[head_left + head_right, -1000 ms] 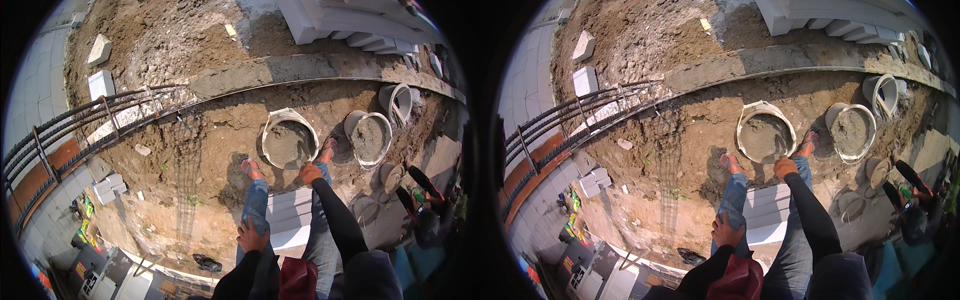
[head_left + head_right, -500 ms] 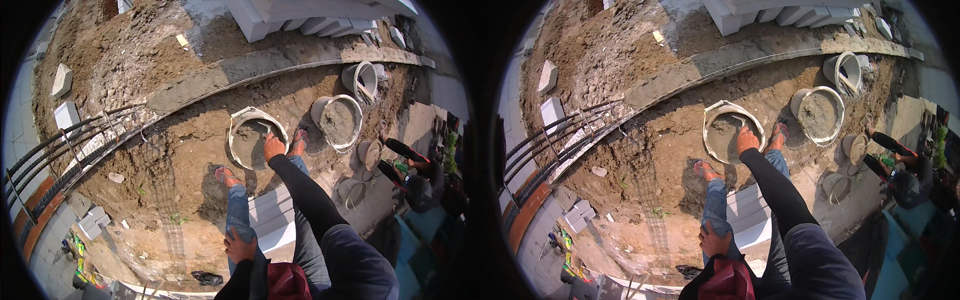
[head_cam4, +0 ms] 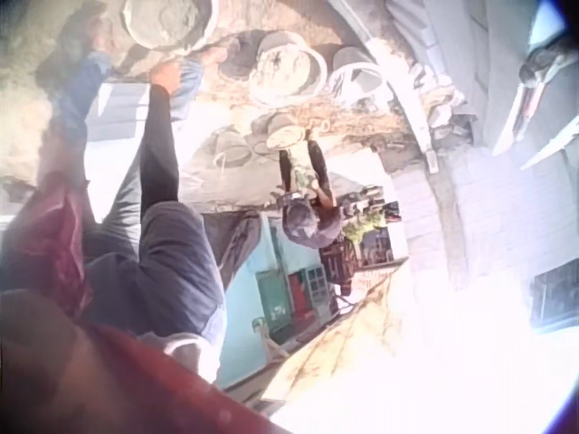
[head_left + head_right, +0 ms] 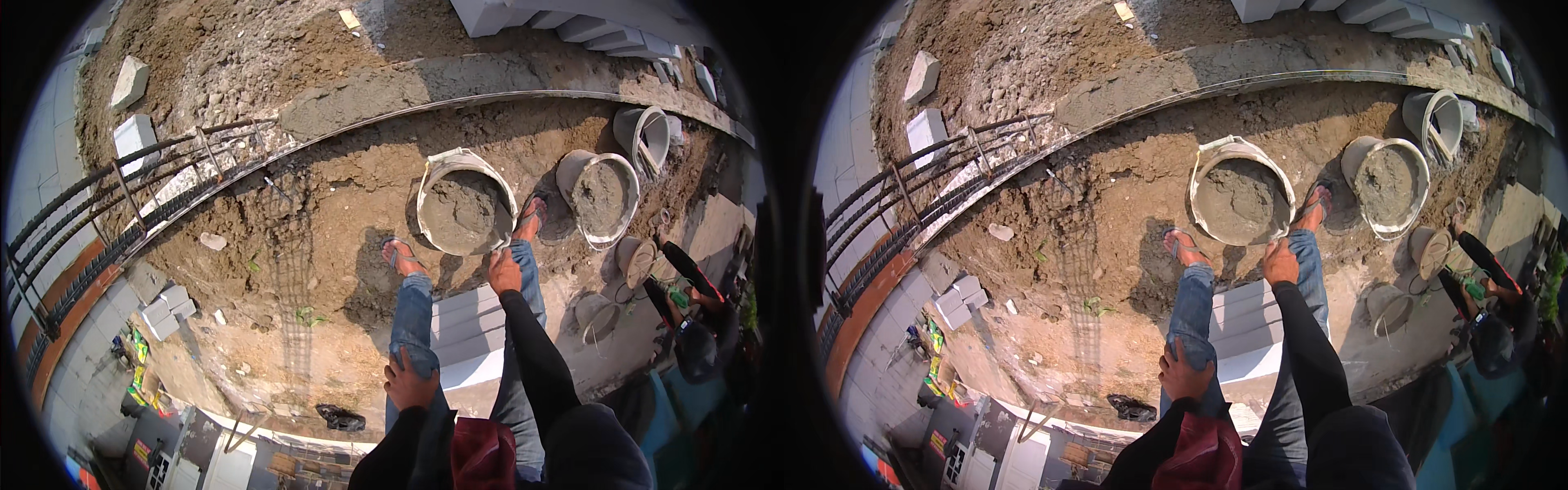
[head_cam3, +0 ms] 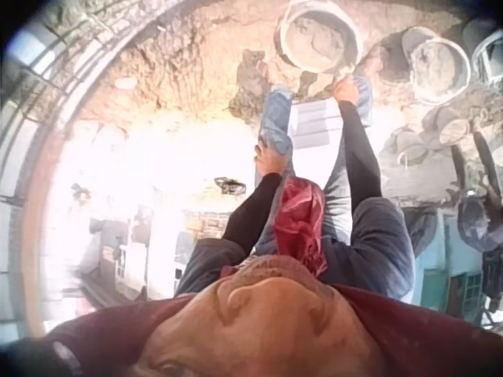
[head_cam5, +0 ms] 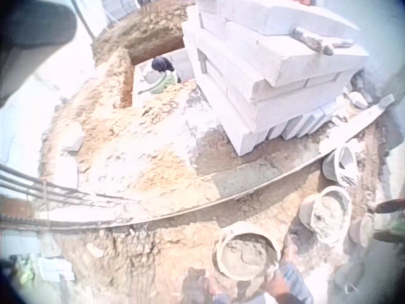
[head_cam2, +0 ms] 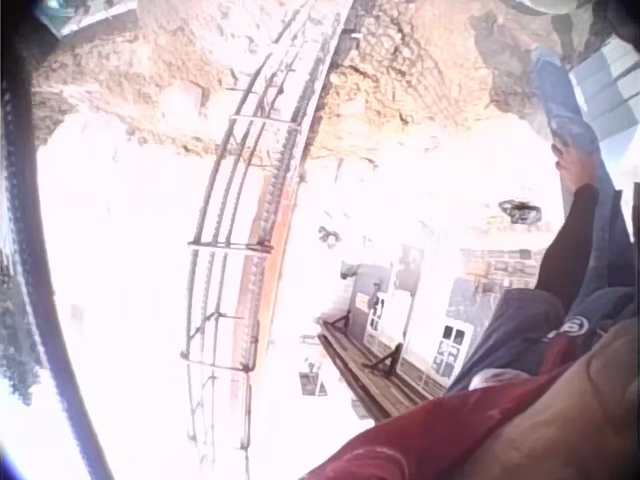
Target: The person uses a trowel to apply mortar onto a horizontal concrete beam, scooping the material from a bucket and spreading it evenly along the surface.
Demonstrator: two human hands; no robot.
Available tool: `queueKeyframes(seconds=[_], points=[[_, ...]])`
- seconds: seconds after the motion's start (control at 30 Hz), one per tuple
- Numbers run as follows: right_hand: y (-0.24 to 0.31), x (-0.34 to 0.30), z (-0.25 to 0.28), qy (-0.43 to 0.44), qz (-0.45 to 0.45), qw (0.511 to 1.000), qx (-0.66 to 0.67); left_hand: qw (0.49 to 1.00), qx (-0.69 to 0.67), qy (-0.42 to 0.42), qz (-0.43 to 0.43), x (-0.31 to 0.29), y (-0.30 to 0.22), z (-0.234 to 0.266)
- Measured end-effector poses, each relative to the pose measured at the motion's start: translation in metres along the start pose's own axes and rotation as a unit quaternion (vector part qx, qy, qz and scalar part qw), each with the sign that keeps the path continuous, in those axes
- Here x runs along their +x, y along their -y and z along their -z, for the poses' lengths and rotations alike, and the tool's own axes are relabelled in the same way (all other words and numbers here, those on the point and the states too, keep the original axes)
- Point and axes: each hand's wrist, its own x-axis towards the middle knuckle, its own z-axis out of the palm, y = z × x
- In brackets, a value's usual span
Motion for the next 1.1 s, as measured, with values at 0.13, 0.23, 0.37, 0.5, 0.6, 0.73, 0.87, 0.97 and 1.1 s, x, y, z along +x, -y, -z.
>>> queueKeyframes(seconds=[0.13,0.23,0.37,0.5,0.6,0.73,0.87,0.97,1.1], points=[[0.030,-0.022,-0.043,0.045,0.011,0.999,-0.018,1.000,0.010,0.009,0.006,-0.004,0.005,0.000],[0.008,-0.045,-0.034,0.020,0.037,0.998,-0.049,0.999,0.015,0.013,0.027,-0.003,0.015,0.001],[0.009,-0.013,-0.049,0.050,-0.016,0.999,-0.001,0.999,0.018,0.014,0.032,-0.006,0.021,-0.006],[0.033,0.030,-0.099,0.033,0.064,0.994,0.084,1.000,0.010,0.019,-0.003,-0.007,0.006,-0.016],[0.046,0.016,-0.088,0.079,0.112,0.976,0.168,1.000,0.016,0.018,0.016,-0.010,0.011,-0.020],[0.026,0.003,-0.058,0.030,0.213,0.976,0.011,0.999,0.013,0.021,0.028,-0.011,0.012,-0.018],[0.016,0.001,-0.038,-0.039,0.222,0.974,-0.012,0.999,0.015,0.019,0.032,-0.013,0.011,-0.022],[0.007,0.020,-0.054,0.086,0.120,0.984,0.098,1.000,0.007,0.018,0.020,-0.014,-0.001,-0.020],[-0.034,0.021,-0.055,0.122,0.098,0.986,0.059,0.999,0.022,0.018,0.029,-0.013,0.002,-0.023]])
